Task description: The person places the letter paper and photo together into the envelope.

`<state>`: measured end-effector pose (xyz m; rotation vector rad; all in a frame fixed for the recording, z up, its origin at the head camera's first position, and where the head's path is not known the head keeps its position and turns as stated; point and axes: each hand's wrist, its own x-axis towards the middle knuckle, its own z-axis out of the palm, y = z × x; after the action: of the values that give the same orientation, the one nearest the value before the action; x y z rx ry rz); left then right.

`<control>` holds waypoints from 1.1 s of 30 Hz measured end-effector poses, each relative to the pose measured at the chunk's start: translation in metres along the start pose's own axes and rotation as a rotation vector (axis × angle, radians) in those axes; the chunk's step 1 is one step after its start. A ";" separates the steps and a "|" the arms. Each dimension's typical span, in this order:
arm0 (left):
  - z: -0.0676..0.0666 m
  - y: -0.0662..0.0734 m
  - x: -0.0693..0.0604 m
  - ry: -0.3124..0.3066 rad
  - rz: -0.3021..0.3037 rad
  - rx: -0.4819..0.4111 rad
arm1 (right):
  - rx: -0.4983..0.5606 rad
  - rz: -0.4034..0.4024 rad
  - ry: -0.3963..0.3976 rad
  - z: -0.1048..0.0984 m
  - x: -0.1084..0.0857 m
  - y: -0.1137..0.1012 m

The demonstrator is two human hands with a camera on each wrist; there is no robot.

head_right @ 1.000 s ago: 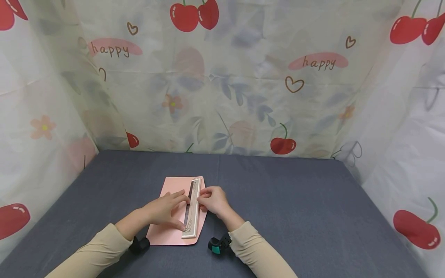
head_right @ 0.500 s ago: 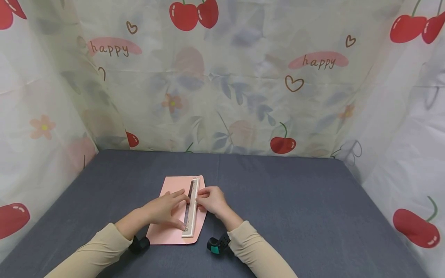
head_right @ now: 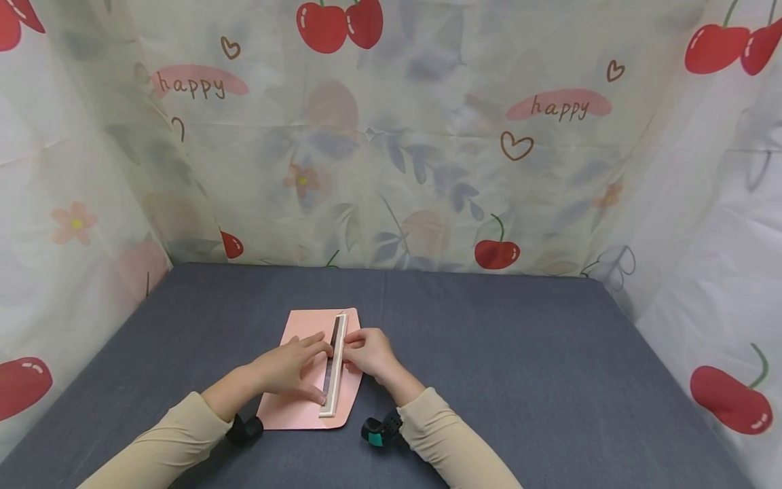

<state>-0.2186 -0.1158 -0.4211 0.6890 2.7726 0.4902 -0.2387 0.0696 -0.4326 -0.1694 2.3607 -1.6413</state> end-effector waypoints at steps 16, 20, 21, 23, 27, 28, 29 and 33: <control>-0.001 0.002 -0.001 0.004 0.012 -0.007 | 0.021 -0.022 -0.037 0.002 0.003 0.004; -0.001 0.002 -0.002 0.005 0.015 -0.002 | 0.036 -0.029 -0.041 0.003 0.002 0.004; -0.001 0.002 -0.002 0.006 0.017 -0.002 | 0.040 -0.030 -0.043 0.003 0.003 0.004; -0.001 0.002 -0.002 0.007 0.018 -0.001 | 0.045 -0.029 -0.044 0.004 0.003 0.005; -0.001 0.002 -0.003 0.006 0.012 -0.002 | 0.045 -0.032 -0.052 0.004 0.004 0.005; -0.001 0.002 -0.003 0.005 0.008 -0.001 | 0.044 -0.030 -0.053 0.004 0.004 0.005; -0.001 0.002 -0.002 0.005 0.006 0.000 | 0.043 -0.029 -0.053 0.004 0.004 0.005; -0.001 0.002 -0.002 0.005 0.008 0.005 | 0.038 -0.040 -0.056 0.005 0.004 0.004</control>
<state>-0.2161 -0.1156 -0.4188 0.7008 2.7779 0.4880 -0.2412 0.0657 -0.4389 -0.2532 2.2975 -1.6760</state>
